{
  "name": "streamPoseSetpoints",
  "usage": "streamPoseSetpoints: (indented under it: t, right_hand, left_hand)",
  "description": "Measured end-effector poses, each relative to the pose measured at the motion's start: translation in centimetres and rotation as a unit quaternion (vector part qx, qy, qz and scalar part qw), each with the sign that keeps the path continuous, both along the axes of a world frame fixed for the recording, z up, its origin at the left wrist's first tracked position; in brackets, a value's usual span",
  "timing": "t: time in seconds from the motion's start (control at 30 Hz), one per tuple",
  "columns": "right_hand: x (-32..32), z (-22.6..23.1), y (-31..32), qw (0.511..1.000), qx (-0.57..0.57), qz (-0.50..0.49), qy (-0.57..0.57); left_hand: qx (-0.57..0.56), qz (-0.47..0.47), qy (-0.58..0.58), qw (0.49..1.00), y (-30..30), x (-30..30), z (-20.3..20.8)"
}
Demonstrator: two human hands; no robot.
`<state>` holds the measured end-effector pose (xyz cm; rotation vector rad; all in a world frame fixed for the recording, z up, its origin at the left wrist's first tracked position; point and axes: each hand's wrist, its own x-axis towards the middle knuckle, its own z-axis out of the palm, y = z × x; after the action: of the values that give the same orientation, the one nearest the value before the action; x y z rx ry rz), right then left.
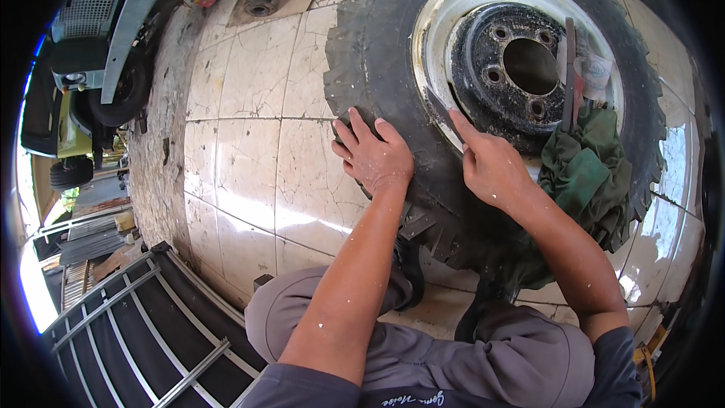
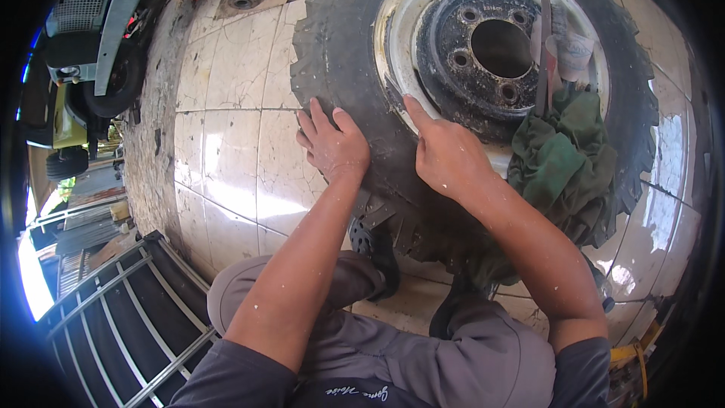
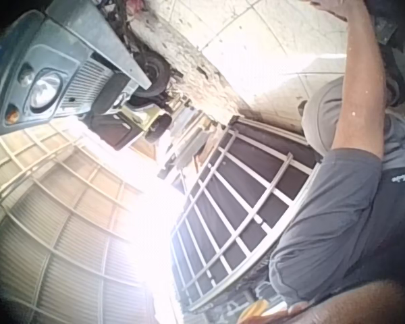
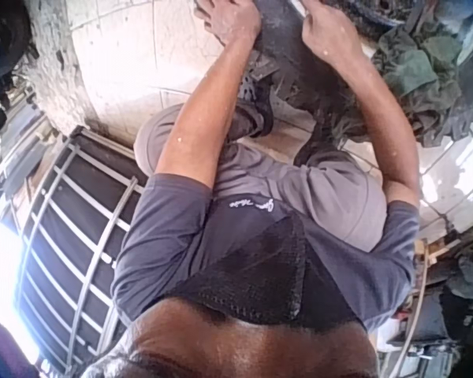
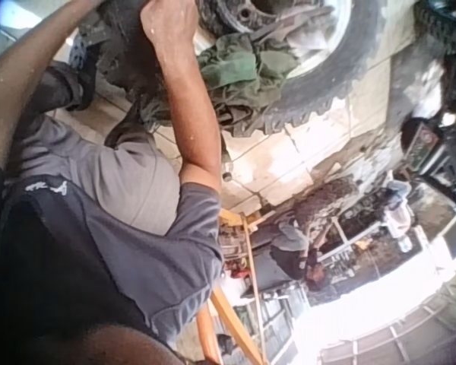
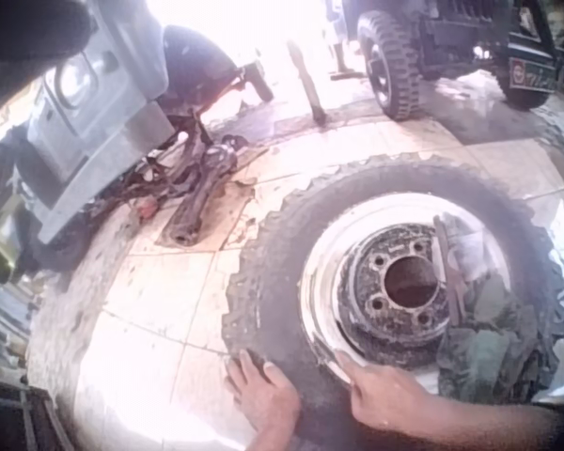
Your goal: The person sits on the floor and uses a scraper tool to clean the rim of a large vehicle tire. They repeatedly scrape along the inner edge of the tire bead to remove dirt and debris.
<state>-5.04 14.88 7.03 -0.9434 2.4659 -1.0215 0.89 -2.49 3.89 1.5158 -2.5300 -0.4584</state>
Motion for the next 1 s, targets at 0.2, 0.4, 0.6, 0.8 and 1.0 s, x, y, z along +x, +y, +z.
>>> streamPoseSetpoints:
  t: [0.2, 0.4, 0.6, 0.8, 1.0]
  right_hand:
    - [-0.3, 0.6, -0.1, 1.0, 0.019, 0.004, -0.005]
    - [-1.0, 0.6, 0.3, 0.986, 0.018, -0.045, -0.16]
    - [-2.0, -2.7, 1.6, 0.99, -0.088, -0.081, -0.081]
    - [-2.0, -1.8, 1.4, 0.988, -0.014, -0.091, -0.121]
    - [-2.3, -2.8, 1.7, 0.988, -0.05, -0.099, -0.105]
  left_hand:
    - [0.003, 0.003, 0.0, 1.0, -0.1, 0.0, 0.0]
    - [0.032, 0.001, -0.001, 0.999, 0.1, 0.0, 0.5]
    - [0.035, 0.0, 0.002, 0.999, 0.0, -0.1, 0.6]
    - [0.039, 0.003, 0.001, 0.999, -0.1, 0.1, 0.5]
    - [0.009, 0.003, 0.0, 1.0, 0.0, 0.1, -0.1]
